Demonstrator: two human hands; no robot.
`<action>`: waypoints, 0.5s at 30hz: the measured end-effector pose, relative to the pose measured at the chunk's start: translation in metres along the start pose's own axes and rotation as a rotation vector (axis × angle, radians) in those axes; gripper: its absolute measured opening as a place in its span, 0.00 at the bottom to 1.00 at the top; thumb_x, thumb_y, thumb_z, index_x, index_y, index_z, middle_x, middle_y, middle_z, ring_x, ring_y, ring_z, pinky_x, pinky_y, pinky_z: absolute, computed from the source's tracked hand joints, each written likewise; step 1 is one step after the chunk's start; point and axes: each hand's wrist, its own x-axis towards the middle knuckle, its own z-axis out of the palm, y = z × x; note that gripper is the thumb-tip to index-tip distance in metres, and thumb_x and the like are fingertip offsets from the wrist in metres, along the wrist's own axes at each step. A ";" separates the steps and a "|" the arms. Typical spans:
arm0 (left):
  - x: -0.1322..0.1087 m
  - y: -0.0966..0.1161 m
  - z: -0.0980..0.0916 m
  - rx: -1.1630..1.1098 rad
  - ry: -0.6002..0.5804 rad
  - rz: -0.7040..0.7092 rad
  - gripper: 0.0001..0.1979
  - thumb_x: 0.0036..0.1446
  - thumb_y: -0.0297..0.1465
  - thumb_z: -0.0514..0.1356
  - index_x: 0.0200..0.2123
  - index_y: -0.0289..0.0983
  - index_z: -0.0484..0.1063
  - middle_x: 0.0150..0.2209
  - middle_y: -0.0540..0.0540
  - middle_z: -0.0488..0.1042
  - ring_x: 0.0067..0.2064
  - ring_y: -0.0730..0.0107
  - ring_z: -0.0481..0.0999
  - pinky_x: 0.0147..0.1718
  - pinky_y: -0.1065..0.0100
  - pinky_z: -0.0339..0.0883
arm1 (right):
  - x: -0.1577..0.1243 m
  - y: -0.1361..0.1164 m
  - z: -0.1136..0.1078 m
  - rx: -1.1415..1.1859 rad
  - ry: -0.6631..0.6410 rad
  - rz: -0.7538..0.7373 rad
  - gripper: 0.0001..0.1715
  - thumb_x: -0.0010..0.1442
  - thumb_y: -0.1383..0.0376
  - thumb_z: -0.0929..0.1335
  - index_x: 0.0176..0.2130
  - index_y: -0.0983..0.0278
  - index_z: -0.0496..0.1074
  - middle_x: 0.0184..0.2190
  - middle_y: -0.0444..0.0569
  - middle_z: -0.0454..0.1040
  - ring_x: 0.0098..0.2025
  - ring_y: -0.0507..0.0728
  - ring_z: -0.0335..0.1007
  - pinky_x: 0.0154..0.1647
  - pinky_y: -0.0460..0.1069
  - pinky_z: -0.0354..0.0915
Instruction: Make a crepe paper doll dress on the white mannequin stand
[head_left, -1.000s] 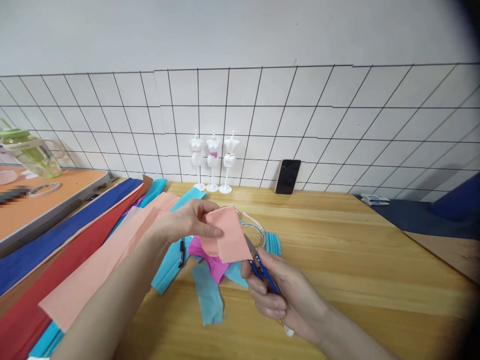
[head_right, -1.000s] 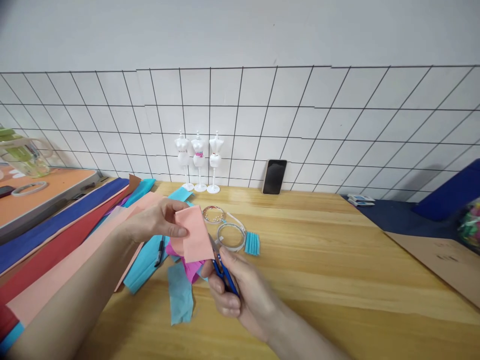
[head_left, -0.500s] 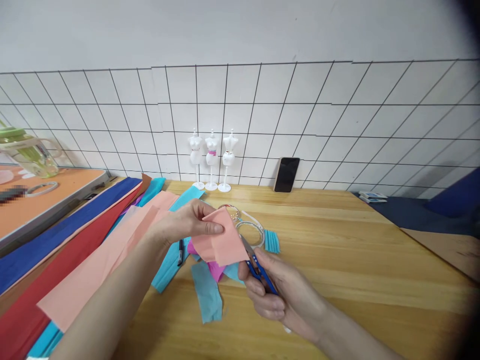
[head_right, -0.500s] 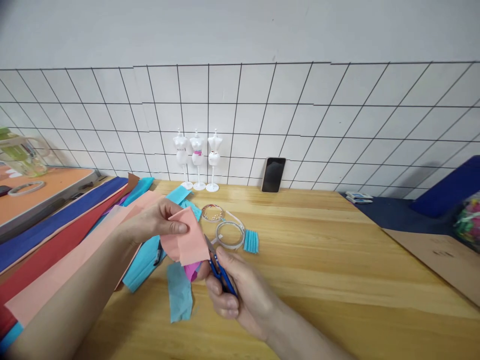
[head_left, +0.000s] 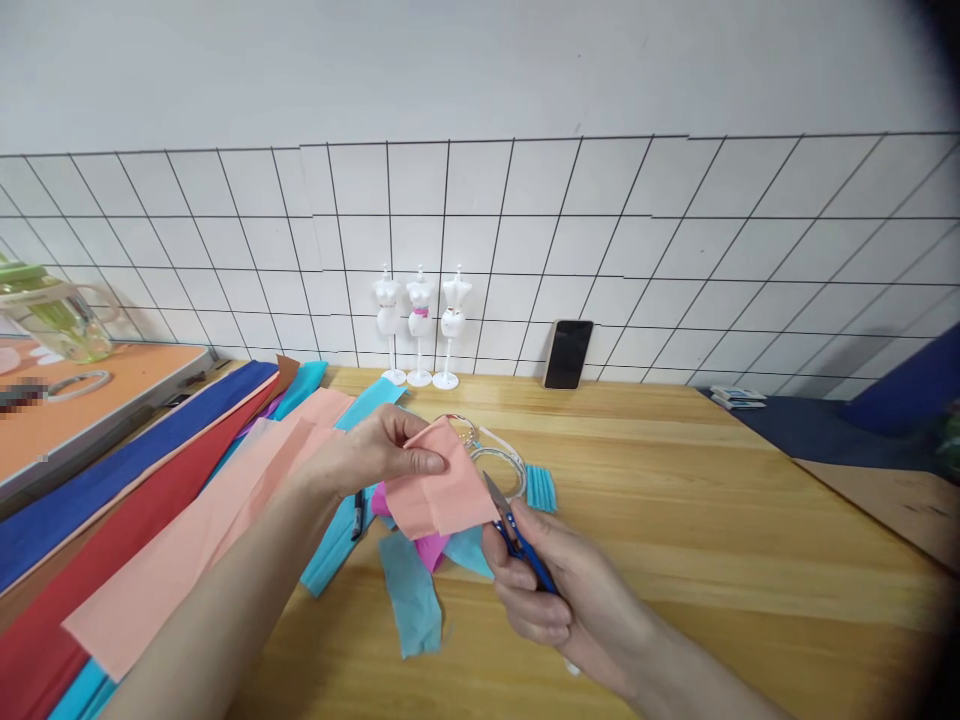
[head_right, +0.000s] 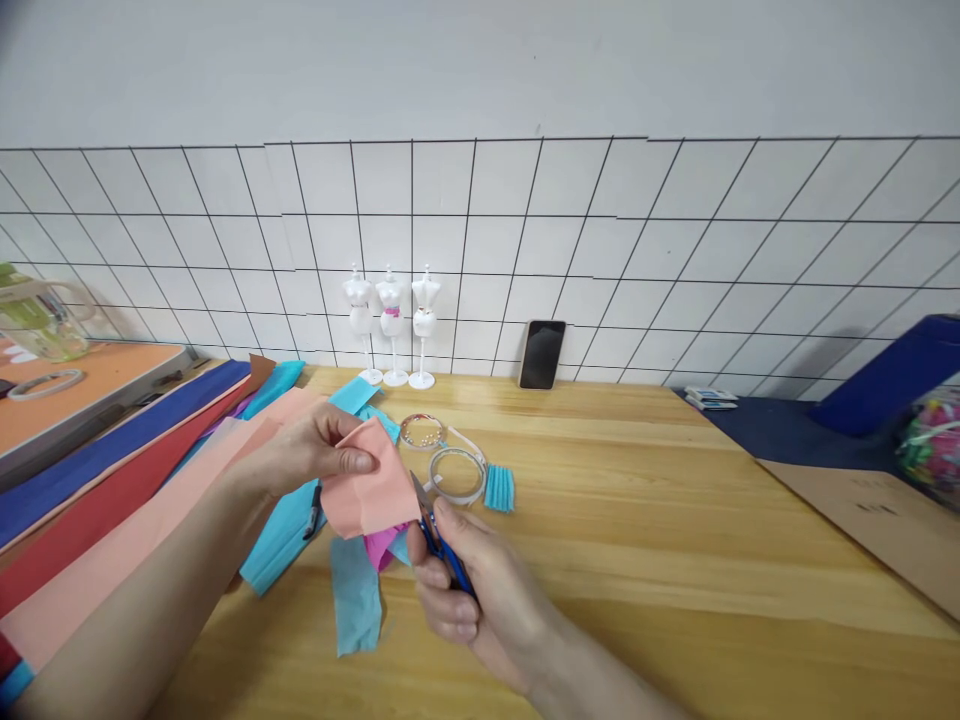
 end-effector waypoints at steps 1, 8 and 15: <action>0.000 0.001 0.001 -0.004 0.006 0.000 0.17 0.47 0.39 0.63 0.16 0.35 0.66 0.17 0.53 0.55 0.20 0.78 0.51 0.19 0.72 0.44 | 0.000 0.000 0.000 0.003 -0.002 0.000 0.21 0.51 0.51 0.71 0.27 0.67 0.68 0.16 0.36 0.57 0.12 0.40 0.40 0.13 0.40 0.37; 0.000 0.004 0.003 -0.023 0.008 0.024 0.19 0.47 0.38 0.63 0.14 0.35 0.63 0.17 0.54 0.53 0.20 0.79 0.49 0.18 0.71 0.43 | 0.000 0.001 -0.002 0.009 -0.031 -0.008 0.22 0.50 0.51 0.71 0.25 0.67 0.66 0.16 0.35 0.55 0.12 0.39 0.38 0.12 0.40 0.35; -0.001 0.007 0.004 -0.003 0.022 0.037 0.18 0.47 0.38 0.64 0.14 0.35 0.63 0.16 0.54 0.54 0.21 0.78 0.50 0.19 0.71 0.43 | 0.000 0.000 -0.002 0.026 -0.041 0.043 0.22 0.51 0.51 0.70 0.25 0.67 0.66 0.16 0.34 0.54 0.12 0.40 0.37 0.13 0.40 0.36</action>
